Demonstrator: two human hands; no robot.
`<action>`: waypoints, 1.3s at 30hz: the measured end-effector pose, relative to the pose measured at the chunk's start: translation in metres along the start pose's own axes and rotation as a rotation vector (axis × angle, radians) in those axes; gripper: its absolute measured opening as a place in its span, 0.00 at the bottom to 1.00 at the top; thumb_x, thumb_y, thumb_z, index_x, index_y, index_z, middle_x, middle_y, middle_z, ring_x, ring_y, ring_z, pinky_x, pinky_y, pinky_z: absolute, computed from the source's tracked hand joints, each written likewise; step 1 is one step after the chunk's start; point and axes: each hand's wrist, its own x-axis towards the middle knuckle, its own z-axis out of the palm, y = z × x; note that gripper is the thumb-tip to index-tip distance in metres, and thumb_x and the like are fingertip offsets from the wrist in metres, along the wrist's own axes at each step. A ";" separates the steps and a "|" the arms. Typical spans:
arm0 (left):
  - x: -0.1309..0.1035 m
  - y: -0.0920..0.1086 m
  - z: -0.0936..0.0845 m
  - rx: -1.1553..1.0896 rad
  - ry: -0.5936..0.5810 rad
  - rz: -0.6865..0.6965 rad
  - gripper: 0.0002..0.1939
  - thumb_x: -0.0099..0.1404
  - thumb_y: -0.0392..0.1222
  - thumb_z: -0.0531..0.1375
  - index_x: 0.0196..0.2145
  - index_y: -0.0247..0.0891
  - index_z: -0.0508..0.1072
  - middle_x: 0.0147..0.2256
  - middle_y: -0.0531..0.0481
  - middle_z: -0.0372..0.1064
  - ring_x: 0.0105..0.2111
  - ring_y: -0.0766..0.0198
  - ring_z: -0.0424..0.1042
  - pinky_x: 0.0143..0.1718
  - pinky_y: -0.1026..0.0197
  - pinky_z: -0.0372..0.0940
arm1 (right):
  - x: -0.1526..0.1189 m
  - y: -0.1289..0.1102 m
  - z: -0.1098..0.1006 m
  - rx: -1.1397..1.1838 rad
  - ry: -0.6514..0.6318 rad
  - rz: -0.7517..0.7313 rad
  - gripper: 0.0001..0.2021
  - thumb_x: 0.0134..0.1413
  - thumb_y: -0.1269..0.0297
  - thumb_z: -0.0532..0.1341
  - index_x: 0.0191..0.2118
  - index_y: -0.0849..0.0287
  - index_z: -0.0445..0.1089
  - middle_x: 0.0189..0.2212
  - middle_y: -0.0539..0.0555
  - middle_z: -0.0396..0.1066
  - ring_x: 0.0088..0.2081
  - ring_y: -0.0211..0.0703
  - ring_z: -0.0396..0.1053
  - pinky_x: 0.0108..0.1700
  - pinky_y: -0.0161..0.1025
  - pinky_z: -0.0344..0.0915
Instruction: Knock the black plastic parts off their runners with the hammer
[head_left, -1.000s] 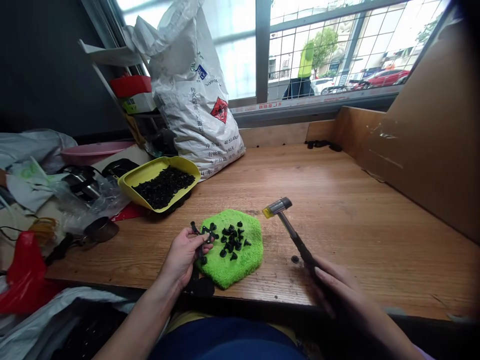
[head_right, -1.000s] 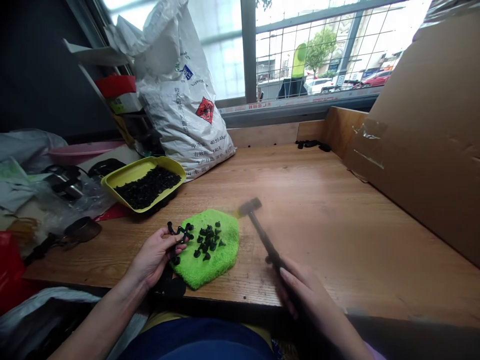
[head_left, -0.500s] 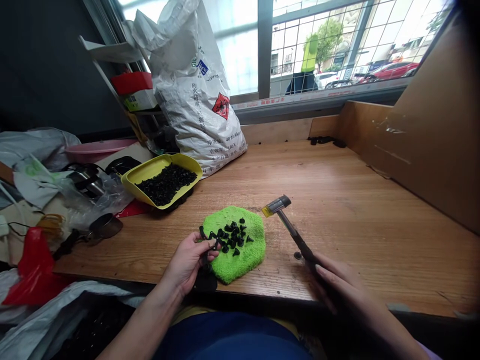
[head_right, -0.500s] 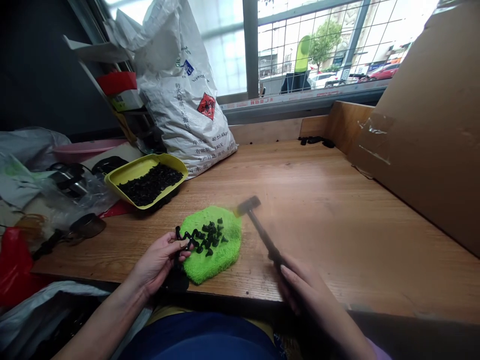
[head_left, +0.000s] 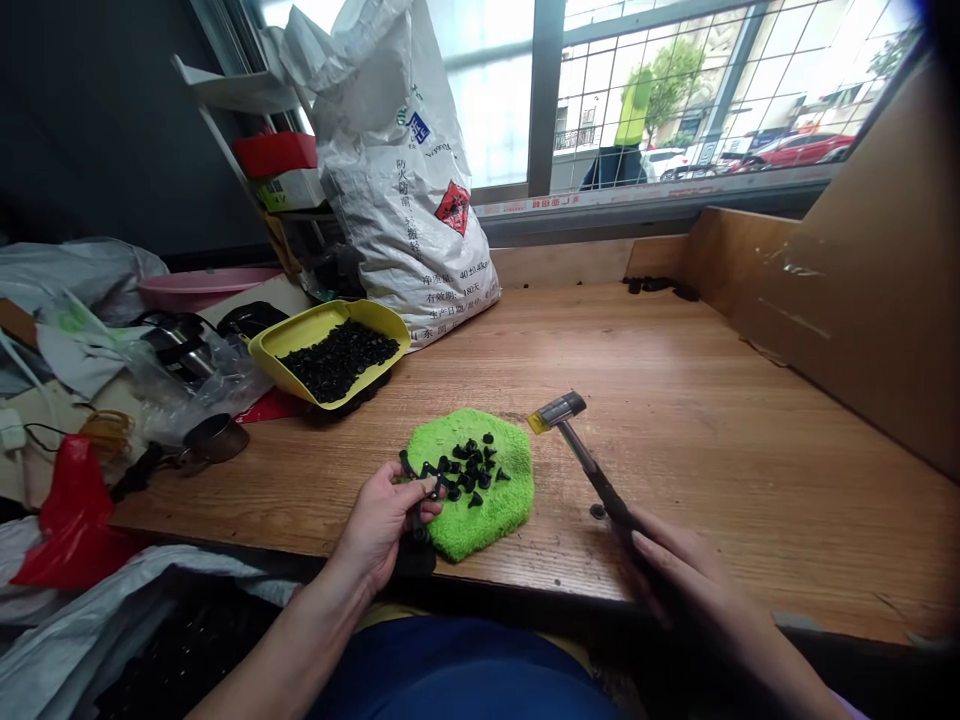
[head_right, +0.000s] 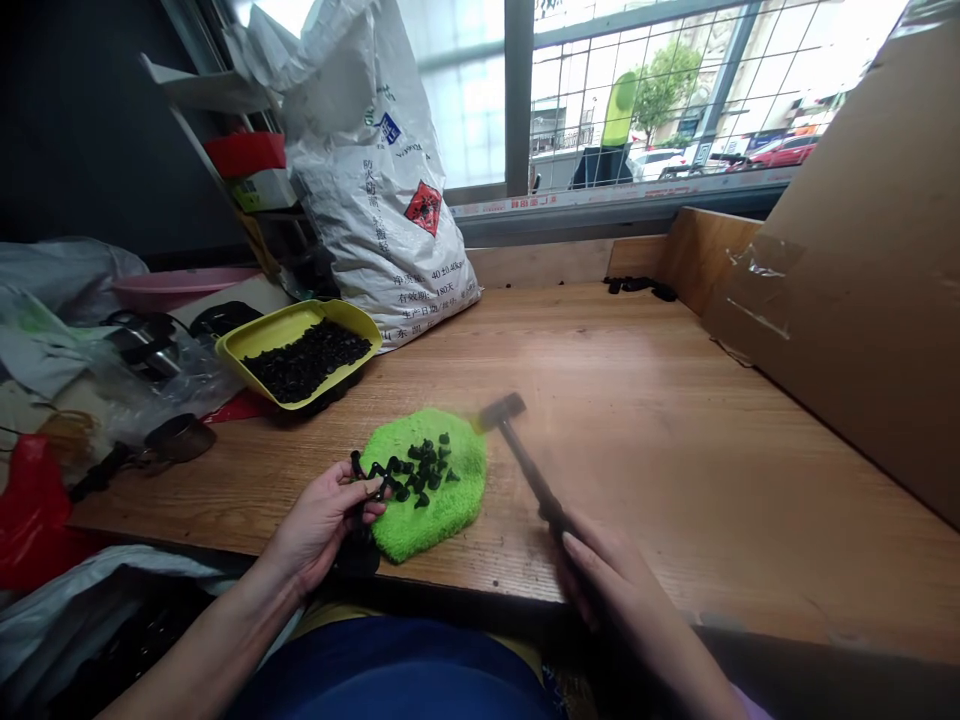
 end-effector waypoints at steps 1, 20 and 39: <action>-0.002 -0.001 0.001 0.002 0.011 0.008 0.15 0.53 0.36 0.64 0.35 0.34 0.62 0.27 0.46 0.73 0.20 0.72 0.68 0.21 0.72 0.63 | -0.001 -0.002 0.000 -0.026 0.015 -0.005 0.23 0.61 0.50 0.47 0.53 0.62 0.60 0.17 0.47 0.61 0.17 0.38 0.58 0.20 0.34 0.56; -0.010 -0.005 0.007 -0.037 0.119 0.039 0.17 0.47 0.41 0.65 0.31 0.36 0.61 0.21 0.51 0.71 0.17 0.70 0.66 0.19 0.70 0.59 | 0.013 -0.046 0.025 -0.674 -0.033 -0.256 0.10 0.65 0.60 0.41 0.34 0.55 0.53 0.21 0.47 0.59 0.21 0.40 0.57 0.25 0.35 0.48; -0.009 -0.010 0.002 -0.028 0.061 0.065 0.17 0.47 0.41 0.65 0.31 0.36 0.61 0.21 0.51 0.70 0.18 0.69 0.67 0.20 0.69 0.58 | 0.015 -0.027 0.030 -0.888 -0.104 -0.283 0.12 0.64 0.63 0.41 0.35 0.56 0.59 0.21 0.52 0.66 0.23 0.48 0.66 0.24 0.38 0.52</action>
